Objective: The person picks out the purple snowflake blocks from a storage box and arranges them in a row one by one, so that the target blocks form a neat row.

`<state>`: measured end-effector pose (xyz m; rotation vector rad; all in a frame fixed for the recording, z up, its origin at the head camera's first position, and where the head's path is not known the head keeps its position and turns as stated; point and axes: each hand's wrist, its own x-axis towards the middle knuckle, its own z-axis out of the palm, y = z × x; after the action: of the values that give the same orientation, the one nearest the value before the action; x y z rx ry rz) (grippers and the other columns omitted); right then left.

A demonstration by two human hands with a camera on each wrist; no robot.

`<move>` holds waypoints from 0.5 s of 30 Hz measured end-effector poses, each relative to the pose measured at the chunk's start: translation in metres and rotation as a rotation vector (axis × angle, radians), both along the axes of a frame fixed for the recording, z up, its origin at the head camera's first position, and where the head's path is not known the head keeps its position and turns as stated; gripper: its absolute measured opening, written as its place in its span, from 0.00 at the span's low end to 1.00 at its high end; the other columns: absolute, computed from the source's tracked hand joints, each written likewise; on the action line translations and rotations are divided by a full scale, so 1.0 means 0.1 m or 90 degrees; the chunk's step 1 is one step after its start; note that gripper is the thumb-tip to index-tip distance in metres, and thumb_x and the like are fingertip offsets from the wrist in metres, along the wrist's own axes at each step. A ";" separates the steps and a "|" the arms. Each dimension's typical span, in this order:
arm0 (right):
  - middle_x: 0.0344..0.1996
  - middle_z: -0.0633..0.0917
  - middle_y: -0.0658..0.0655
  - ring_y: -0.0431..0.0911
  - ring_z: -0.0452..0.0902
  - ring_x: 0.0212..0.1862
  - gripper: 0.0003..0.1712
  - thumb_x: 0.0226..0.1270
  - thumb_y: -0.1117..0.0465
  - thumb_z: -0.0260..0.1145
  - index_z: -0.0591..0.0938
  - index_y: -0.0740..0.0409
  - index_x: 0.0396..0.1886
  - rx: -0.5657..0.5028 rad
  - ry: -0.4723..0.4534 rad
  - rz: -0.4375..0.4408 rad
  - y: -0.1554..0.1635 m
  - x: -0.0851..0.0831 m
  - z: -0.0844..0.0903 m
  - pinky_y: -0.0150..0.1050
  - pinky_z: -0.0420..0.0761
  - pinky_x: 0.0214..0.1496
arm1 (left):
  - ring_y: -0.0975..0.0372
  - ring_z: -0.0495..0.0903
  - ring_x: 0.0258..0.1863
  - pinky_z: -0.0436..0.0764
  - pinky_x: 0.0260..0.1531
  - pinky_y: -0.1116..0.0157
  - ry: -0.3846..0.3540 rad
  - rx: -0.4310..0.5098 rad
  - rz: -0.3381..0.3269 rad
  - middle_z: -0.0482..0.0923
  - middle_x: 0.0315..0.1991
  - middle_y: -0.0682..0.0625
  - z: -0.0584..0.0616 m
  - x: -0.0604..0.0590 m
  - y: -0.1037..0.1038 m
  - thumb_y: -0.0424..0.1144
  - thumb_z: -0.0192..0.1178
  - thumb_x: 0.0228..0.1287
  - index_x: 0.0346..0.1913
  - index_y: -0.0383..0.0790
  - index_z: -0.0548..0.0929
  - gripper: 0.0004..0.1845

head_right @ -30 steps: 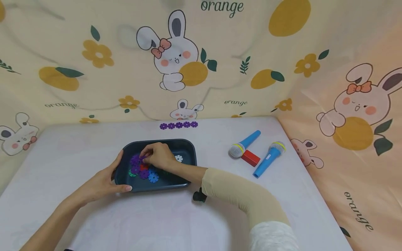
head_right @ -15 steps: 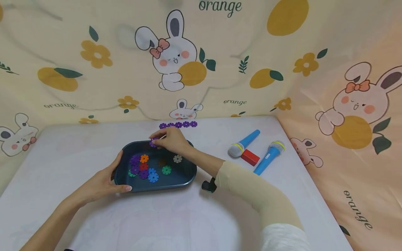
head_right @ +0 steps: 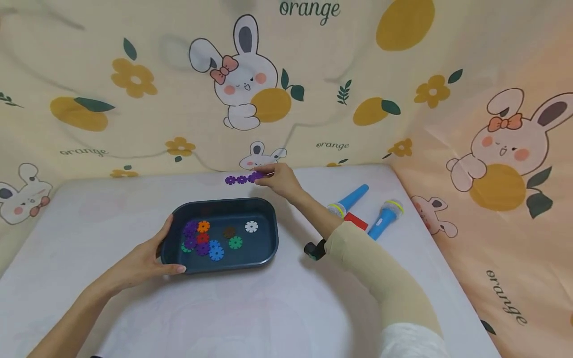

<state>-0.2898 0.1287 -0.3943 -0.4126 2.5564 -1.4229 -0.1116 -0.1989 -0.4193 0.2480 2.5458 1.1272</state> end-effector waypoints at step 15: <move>0.48 0.87 0.62 0.48 0.86 0.46 0.22 0.65 0.65 0.71 0.83 0.61 0.59 -0.007 -0.035 -0.181 0.41 -0.39 -0.31 0.32 0.82 0.45 | 0.31 0.51 0.72 0.60 0.64 0.34 -0.003 -0.004 0.000 0.45 0.75 0.27 0.01 0.00 -0.01 0.55 0.76 0.51 0.79 0.41 0.30 0.70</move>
<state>-0.3291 0.1700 -0.4252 -0.0086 2.6438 -1.5146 -0.1117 -0.2000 -0.4188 0.2443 2.5446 1.1192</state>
